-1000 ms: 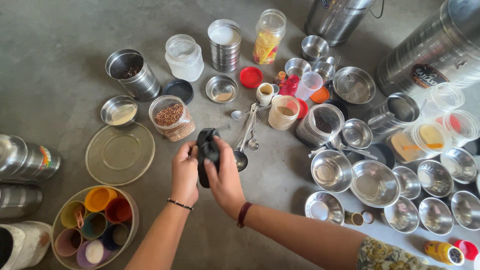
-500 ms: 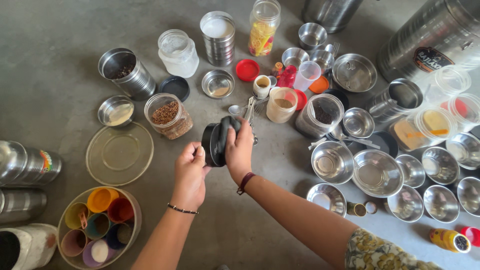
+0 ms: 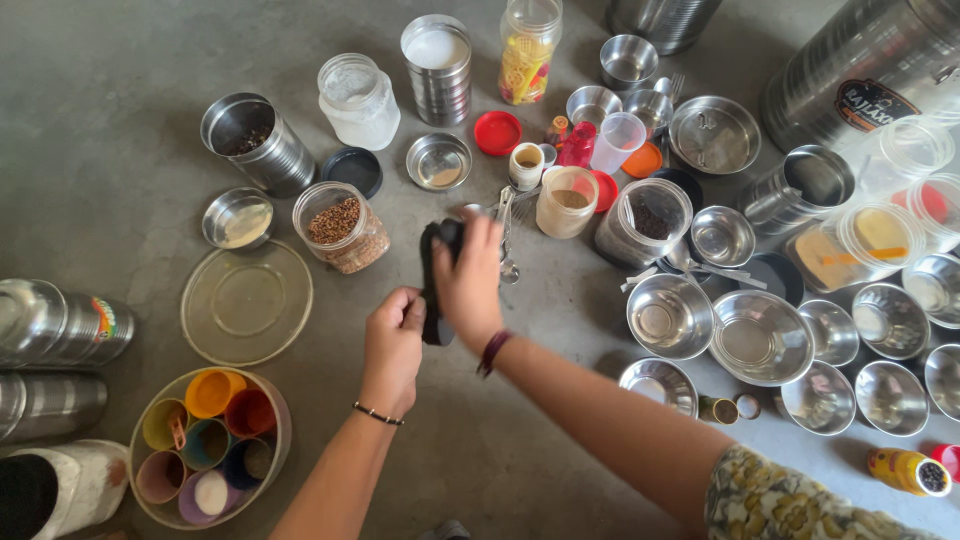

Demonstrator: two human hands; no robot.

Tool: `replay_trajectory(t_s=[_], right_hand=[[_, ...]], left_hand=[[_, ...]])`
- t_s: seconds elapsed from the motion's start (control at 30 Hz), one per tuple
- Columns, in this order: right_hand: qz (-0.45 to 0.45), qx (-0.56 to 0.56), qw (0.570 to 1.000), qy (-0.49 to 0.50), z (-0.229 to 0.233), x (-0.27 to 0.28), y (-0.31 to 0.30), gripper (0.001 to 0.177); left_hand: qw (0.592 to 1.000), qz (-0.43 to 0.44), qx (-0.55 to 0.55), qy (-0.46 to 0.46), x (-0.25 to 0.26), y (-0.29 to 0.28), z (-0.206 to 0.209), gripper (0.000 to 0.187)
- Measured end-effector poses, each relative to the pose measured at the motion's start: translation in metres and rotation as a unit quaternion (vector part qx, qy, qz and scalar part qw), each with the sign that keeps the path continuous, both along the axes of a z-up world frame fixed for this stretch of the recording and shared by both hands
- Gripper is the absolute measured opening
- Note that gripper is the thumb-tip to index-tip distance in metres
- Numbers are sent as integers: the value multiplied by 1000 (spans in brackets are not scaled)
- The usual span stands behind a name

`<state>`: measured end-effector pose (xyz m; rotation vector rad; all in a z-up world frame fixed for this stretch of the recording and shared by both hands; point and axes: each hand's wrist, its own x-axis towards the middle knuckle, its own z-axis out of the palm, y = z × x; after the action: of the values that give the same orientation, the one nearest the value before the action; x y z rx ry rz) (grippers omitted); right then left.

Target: The person sits on the floor and wipes the inside and outside of various metal and plastic containers with a dark cloth. They handle multiple containers, including small bowls, jars, and a divided tray, wiping each one before placing it back among the items.

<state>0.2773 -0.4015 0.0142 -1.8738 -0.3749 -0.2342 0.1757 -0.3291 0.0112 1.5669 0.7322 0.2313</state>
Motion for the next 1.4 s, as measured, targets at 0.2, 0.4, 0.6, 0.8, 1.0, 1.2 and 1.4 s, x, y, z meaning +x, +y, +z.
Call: replay_trajectory(t_s=[0.2, 0.4, 0.6, 0.8, 1.0, 1.2, 1.4], right_hand=[[245, 93, 879, 398, -7, 57, -32, 50], [404, 47, 770, 491, 26, 27, -44, 60], [365, 108, 805, 456, 33, 8, -24, 54], [241, 226, 768, 549, 13, -9, -11, 40], [191, -35, 973, 126, 17, -34, -31, 44], [354, -82, 885, -291, 40, -37, -53, 44], [324, -169, 854, -371, 37, -7, -41, 45]], left_hand=[[996, 9, -84, 1, -6, 29, -17, 21], [987, 96, -125, -27, 17, 57, -25, 39], [976, 155, -88, -127, 24, 30, -14, 49], [913, 191, -330, -142, 12, 0, -2, 56], [899, 140, -385, -158, 2, 16, 18, 49], [875, -10, -459, -152, 5, 29, 20, 56], [885, 106, -446, -86, 4, 27, 7, 41]])
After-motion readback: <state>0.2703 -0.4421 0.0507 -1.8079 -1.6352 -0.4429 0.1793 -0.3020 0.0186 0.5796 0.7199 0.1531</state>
